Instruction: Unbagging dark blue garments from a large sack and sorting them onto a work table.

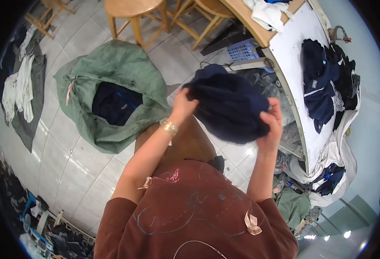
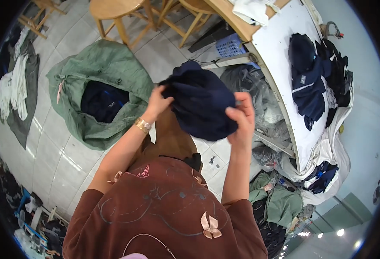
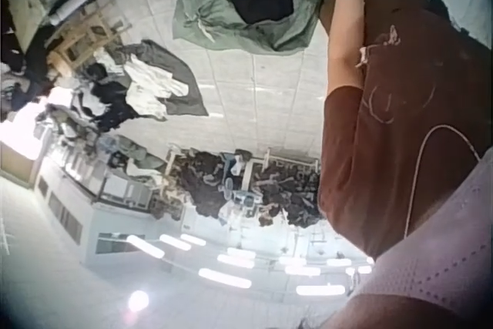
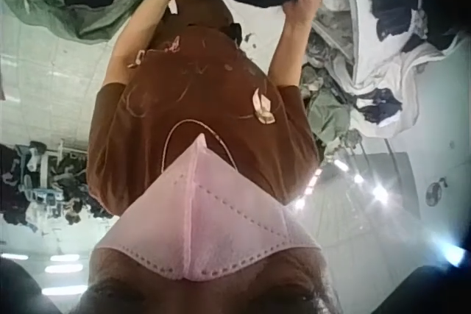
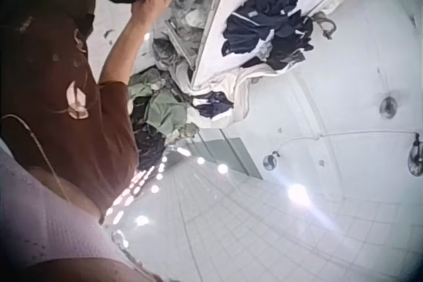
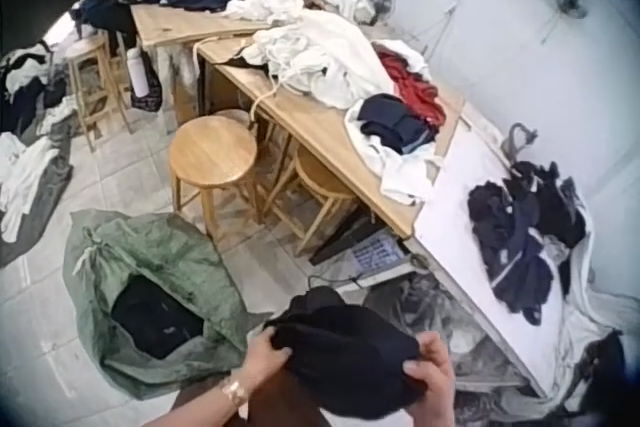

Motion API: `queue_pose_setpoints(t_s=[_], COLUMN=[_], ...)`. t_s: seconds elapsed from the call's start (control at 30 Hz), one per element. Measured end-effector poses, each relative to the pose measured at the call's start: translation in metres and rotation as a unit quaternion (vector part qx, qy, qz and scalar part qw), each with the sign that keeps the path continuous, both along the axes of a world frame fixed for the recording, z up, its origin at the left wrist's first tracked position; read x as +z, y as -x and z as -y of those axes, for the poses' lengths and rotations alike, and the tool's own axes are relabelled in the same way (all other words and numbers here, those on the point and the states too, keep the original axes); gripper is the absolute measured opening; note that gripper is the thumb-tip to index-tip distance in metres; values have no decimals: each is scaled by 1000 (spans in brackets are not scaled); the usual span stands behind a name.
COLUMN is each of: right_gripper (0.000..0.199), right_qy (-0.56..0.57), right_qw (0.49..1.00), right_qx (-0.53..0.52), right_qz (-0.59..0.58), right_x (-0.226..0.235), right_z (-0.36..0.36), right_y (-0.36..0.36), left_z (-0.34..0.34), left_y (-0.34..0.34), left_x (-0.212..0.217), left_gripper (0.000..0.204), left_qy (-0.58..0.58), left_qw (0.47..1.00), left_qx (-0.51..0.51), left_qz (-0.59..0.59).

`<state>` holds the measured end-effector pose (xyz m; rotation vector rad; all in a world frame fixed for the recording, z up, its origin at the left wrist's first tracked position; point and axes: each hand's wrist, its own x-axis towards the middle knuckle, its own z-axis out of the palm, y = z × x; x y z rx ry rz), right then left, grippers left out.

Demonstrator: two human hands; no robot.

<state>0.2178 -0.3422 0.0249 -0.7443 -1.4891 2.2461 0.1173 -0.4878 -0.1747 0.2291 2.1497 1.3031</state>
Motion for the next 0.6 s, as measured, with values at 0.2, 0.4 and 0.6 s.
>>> queue_pose_setpoints(t_s=[0.2, 0.4, 0.6], right_gripper=[23, 76, 62], right_qy=[-63, -68, -271], right_qw=[980, 996, 930], right_qx=[-189, -11, 202], right_qz=[7, 64, 142], right_x=[-41, -39, -44], right_z=[-107, -112, -116], right_y=[-57, -23, 0], left_z=[13, -18, -102], left_y=[42, 32, -21], left_x=[77, 141, 193], left_gripper=[51, 48, 25], left_qy=[4, -50, -288], left_qw=[973, 959, 900], left_qx=[-60, -74, -234], left_qz=[-223, -268, -227])
